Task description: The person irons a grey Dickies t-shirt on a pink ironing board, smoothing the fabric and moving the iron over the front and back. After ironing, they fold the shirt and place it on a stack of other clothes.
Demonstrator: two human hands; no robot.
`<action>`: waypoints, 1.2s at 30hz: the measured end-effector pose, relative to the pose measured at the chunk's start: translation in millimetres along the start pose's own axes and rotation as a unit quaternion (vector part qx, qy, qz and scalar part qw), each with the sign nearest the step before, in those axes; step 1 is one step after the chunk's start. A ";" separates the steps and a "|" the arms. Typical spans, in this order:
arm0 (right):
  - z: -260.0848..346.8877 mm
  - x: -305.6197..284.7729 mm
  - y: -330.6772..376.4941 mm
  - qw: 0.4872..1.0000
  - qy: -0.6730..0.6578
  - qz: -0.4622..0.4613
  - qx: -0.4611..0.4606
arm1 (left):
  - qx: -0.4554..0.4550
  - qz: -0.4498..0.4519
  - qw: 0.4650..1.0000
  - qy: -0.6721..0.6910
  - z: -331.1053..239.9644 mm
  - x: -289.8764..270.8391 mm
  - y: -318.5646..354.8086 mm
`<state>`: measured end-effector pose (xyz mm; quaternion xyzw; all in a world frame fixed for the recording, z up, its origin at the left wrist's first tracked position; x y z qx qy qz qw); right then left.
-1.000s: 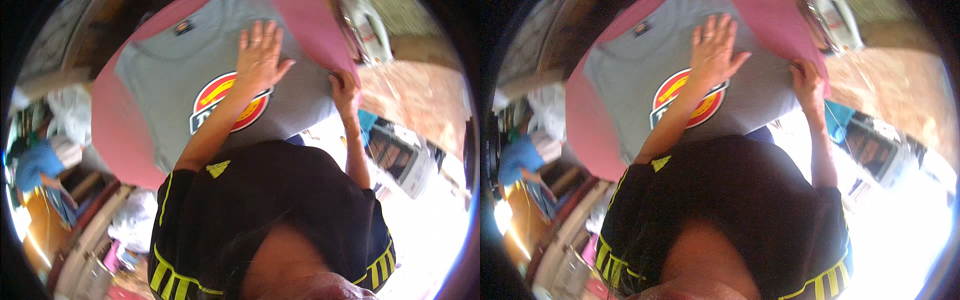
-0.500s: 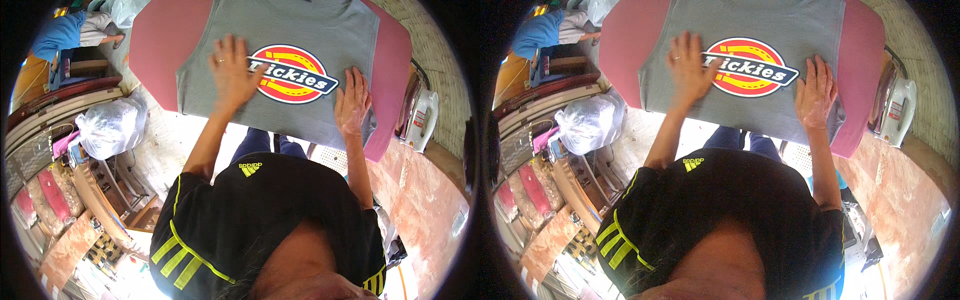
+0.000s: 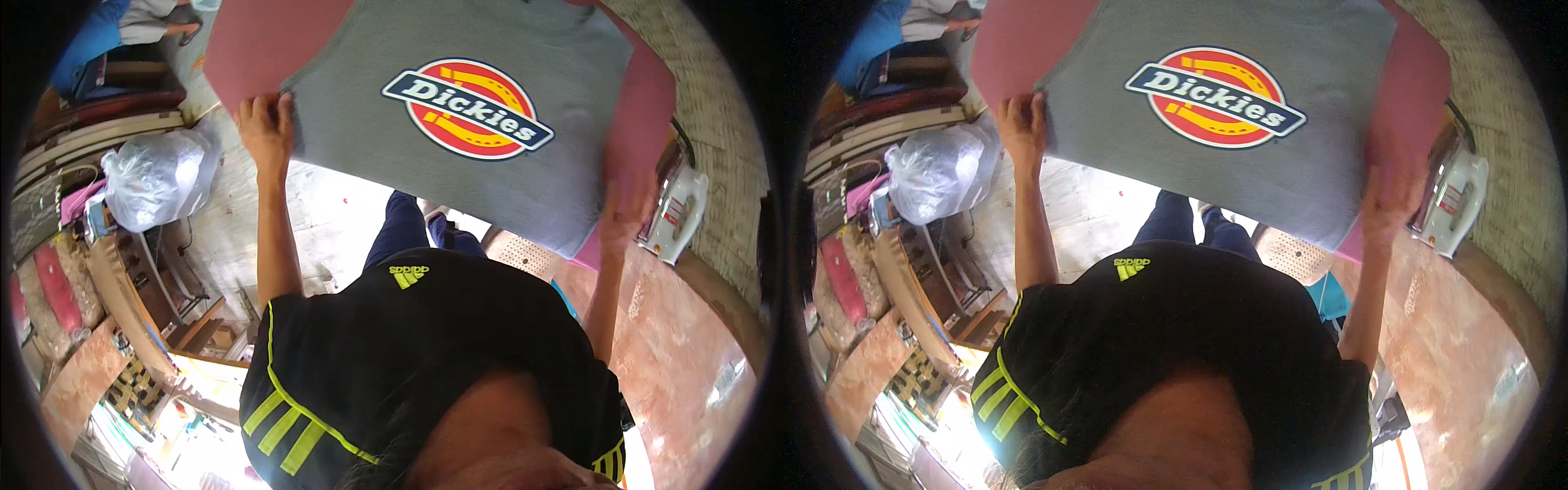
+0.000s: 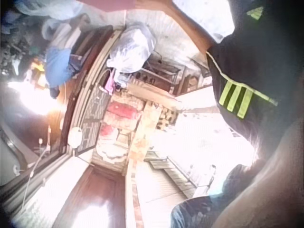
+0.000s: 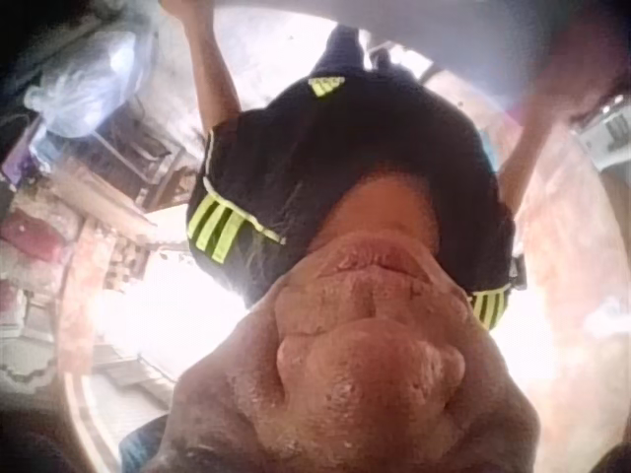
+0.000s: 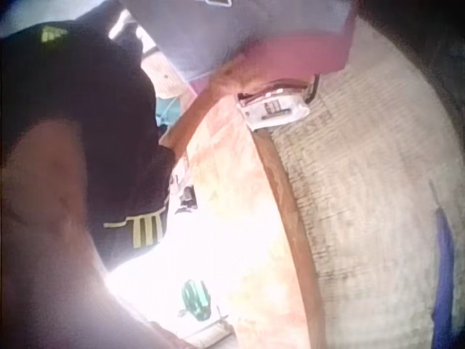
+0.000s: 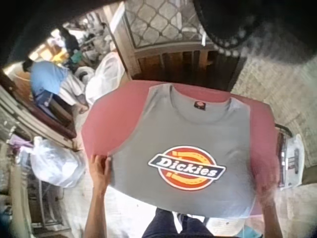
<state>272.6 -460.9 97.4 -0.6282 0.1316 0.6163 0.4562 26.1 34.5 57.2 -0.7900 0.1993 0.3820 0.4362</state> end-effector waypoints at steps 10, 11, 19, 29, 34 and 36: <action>-149.5 -87.0 48.1 0.967 0.167 -0.084 0.174 | 0.048 -0.052 0.995 -0.069 -19.8 8.7 -6.7; -164.6 -86.6 50.6 0.968 0.120 -0.080 0.204 | 0.075 -0.049 0.994 -0.056 -65.7 10.5 -14.4; -228.4 -44.5 28.2 0.895 -0.254 0.042 0.364 | 0.366 0.199 0.869 0.267 -369.8 112.2 30.9; -154.8 -98.6 25.2 0.899 -0.195 0.042 0.390 | 0.429 0.110 0.863 0.244 -418.1 171.0 -47.2; -40.0 -121.4 10.5 0.976 -0.061 -0.017 0.209 | 0.449 0.053 0.878 0.156 -447.9 188.8 -136.0; -8.6 -108.3 12.5 0.973 -0.044 0.050 0.219 | 0.396 0.257 0.874 0.114 -446.8 242.2 -156.3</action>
Point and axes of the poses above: each hand's wrist, its own y-axis away from the middle knuckle, its own x-axis out of the palm, z = x × y, the point moved 9 cm from there along -y, towards the middle knuckle, and after that the axes turned 4 degrees about y, right-handed, at the moved point
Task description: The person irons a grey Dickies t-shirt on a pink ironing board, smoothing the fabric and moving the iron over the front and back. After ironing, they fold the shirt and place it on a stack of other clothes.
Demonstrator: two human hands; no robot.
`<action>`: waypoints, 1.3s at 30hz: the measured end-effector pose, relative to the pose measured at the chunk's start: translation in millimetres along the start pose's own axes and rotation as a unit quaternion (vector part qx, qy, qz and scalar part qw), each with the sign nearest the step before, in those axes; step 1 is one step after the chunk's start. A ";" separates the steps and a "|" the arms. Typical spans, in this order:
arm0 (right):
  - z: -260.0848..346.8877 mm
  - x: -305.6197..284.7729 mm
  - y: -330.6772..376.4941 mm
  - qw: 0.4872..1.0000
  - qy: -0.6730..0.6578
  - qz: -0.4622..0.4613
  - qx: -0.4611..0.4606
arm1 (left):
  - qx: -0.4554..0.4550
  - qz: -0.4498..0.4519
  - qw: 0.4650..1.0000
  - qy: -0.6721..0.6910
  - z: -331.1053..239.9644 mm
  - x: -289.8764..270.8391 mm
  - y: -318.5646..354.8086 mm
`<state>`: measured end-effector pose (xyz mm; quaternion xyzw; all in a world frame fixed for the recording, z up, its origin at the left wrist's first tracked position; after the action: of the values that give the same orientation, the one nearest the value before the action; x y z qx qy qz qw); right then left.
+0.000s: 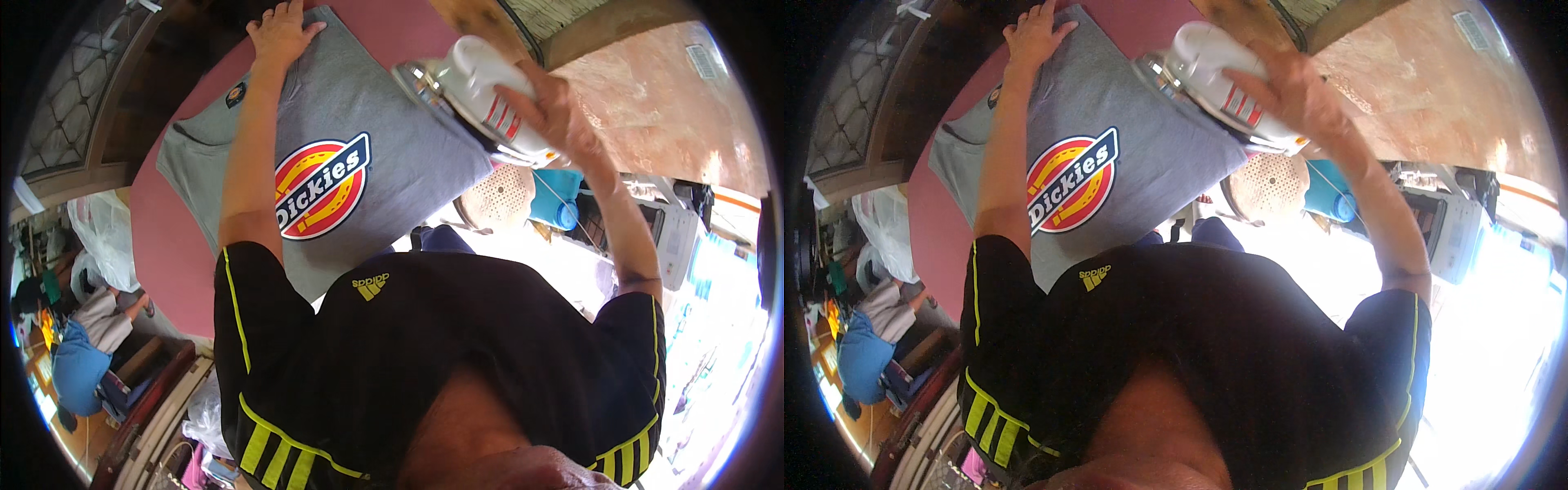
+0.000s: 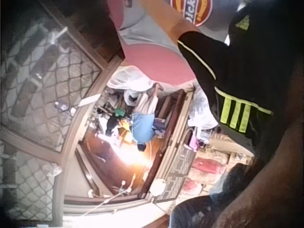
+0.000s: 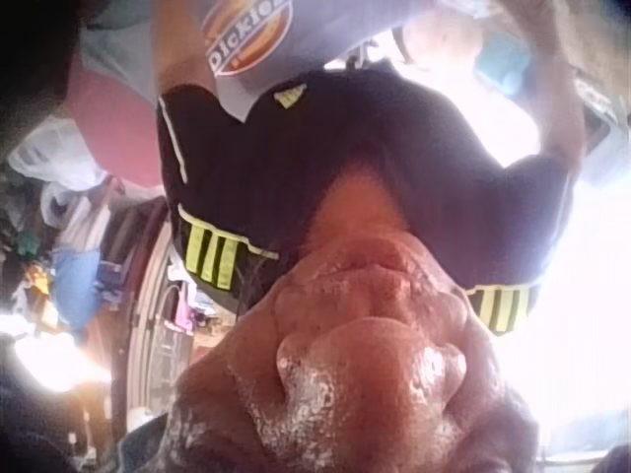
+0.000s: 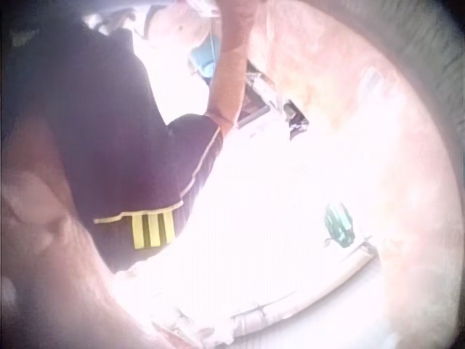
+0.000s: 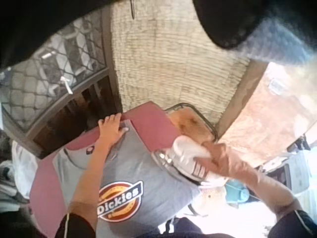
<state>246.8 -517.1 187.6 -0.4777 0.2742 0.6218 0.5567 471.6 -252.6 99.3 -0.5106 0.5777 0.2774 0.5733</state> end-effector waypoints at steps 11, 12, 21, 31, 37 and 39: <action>29.7 67.3 37.3 0.989 -0.046 -0.014 0.137 | 0.042 0.023 0.977 0.210 55.7 46.3 -47.0; 32.2 67.4 25.3 0.986 -0.060 -0.005 0.157 | 0.045 0.011 0.975 0.218 54.5 43.4 -46.4; 49.5 83.4 -74.3 0.996 0.023 -0.049 0.071 | 0.084 -0.083 0.957 0.264 42.0 27.3 -33.2; 47.6 117.6 -168.5 0.995 -0.033 -0.051 0.083 | 0.072 -0.047 0.933 0.349 55.0 2.7 -17.6; 55.0 128.9 -201.1 0.988 0.124 -0.079 -0.049 | 0.066 -0.112 0.925 0.357 67.9 7.6 -7.2; 45.1 122.6 -196.4 0.996 -0.037 -0.017 0.082 | 0.077 -0.122 0.917 0.372 73.6 7.3 -4.7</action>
<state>430.6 -379.8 132.6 -0.4114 0.2956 0.6051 0.6142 505.1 -189.4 79.7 -0.5978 0.7020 -0.0504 0.3838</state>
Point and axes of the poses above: each hand's wrist, its own y-axis away from the middle knuckle, its own x-axis out of the palm, z = x × y, the point moved 9 cm from there along -y, towards the middle knuckle, and after that the axes turned 4 degrees about y, right-handed, at the moved point
